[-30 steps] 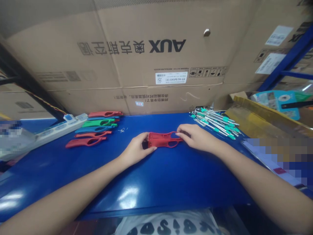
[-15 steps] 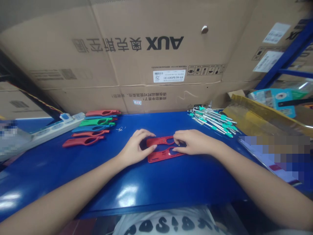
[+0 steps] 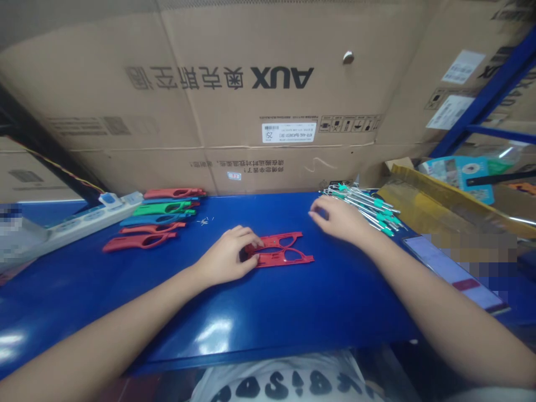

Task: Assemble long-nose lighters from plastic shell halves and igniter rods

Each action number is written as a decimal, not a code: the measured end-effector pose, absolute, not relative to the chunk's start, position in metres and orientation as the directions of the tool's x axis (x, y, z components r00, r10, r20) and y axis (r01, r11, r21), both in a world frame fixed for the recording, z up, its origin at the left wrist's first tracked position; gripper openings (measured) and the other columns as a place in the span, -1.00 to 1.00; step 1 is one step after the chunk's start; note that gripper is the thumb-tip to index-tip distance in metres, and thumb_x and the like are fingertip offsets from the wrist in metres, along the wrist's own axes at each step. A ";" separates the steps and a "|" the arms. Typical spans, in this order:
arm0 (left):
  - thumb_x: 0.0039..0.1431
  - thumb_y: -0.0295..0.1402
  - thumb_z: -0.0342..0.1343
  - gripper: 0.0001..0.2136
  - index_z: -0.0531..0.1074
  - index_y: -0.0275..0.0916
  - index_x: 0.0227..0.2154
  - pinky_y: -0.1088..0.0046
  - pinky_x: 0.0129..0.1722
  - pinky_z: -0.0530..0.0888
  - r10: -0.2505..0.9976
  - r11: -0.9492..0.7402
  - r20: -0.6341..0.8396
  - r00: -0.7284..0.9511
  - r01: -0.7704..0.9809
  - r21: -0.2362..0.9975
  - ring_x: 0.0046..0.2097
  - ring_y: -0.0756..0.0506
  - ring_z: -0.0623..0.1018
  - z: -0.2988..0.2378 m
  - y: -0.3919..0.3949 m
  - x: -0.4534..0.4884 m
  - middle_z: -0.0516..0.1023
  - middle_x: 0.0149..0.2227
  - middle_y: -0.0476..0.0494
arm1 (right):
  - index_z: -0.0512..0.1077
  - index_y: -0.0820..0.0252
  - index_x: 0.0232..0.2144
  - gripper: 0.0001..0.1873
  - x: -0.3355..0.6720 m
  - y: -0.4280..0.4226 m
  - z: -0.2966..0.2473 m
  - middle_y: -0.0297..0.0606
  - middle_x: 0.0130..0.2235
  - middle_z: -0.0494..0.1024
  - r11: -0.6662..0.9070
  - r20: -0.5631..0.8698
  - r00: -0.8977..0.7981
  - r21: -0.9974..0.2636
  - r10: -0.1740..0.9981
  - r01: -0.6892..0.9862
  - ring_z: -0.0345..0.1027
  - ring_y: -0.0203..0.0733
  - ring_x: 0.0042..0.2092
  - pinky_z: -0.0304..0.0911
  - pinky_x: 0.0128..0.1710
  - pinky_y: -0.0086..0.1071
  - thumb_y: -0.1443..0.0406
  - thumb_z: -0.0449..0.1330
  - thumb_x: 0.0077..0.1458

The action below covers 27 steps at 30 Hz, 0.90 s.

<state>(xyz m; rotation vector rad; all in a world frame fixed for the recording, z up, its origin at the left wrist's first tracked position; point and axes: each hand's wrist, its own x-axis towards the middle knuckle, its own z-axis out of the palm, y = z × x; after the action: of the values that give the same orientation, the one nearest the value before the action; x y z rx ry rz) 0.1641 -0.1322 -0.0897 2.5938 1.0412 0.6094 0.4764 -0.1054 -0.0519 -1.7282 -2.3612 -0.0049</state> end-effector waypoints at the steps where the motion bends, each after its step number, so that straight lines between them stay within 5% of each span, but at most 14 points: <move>1: 0.18 -0.40 0.14 -0.84 0.51 -0.18 -0.18 0.19 -0.01 0.44 0.708 -0.700 0.274 0.650 0.595 0.395 -0.11 -0.19 0.52 -0.089 -0.132 0.163 0.58 -0.15 -0.14 | 0.46 0.15 -0.10 -0.78 0.485 -0.100 -0.049 -0.08 0.02 0.53 0.205 0.154 -0.192 -0.078 0.969 0.976 0.43 0.00 0.00 0.30 -0.13 -0.24 0.22 0.09 0.31; 4: 0.16 -0.42 0.11 -0.82 0.51 -0.19 -0.19 0.20 -0.03 0.44 0.717 -0.693 0.269 0.643 0.614 0.379 -0.11 -0.19 0.51 -0.088 -0.133 0.162 0.57 -0.15 -0.14 | 0.45 0.28 -0.03 -0.70 0.512 -0.088 -0.045 0.13 0.07 0.50 -0.013 0.085 0.013 0.001 0.996 1.000 0.43 0.18 0.02 0.32 -0.18 -0.16 0.30 0.12 0.21; 12: 0.08 -0.47 0.09 -0.78 0.51 -0.20 -0.20 0.20 -0.02 0.42 0.741 -0.670 0.268 0.615 0.659 0.341 -0.11 -0.20 0.49 -0.084 -0.133 0.162 0.57 -0.14 -0.13 | 0.50 0.22 -0.09 -0.72 0.524 -0.079 -0.047 0.04 0.03 0.57 -0.196 -0.097 0.203 0.078 0.974 0.977 0.47 0.17 0.05 0.34 -0.17 -0.19 0.37 0.12 0.16; 18: 0.06 -0.49 0.08 -0.75 0.51 -0.21 -0.18 0.14 0.01 0.41 0.761 -0.648 0.246 0.600 0.703 0.293 -0.07 -0.23 0.49 -0.081 -0.135 0.162 0.56 -0.12 -0.14 | 0.42 0.25 0.05 -0.57 0.521 -0.079 -0.047 0.07 0.06 0.56 -0.221 -0.091 0.227 0.071 0.970 0.973 0.47 0.17 0.06 0.33 -0.20 -0.22 0.40 0.17 0.09; 27: 0.30 -0.23 0.12 -0.69 0.46 -0.23 0.04 0.19 0.10 0.43 0.667 -0.743 0.320 0.673 0.575 0.342 0.04 -0.21 0.48 -0.078 -0.143 0.168 0.49 0.03 -0.23 | 0.52 0.23 -0.21 -0.76 0.521 -0.078 -0.045 0.07 -0.07 0.60 -0.238 0.090 0.236 0.004 0.967 0.971 0.50 0.16 -0.02 0.29 -0.23 -0.24 0.26 0.10 0.17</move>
<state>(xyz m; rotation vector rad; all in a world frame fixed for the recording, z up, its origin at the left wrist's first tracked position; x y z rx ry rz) 0.1677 -0.1430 -0.0785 2.6745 1.0070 0.6365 0.5208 -0.0778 -0.0452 -2.4282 -1.9060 -0.1140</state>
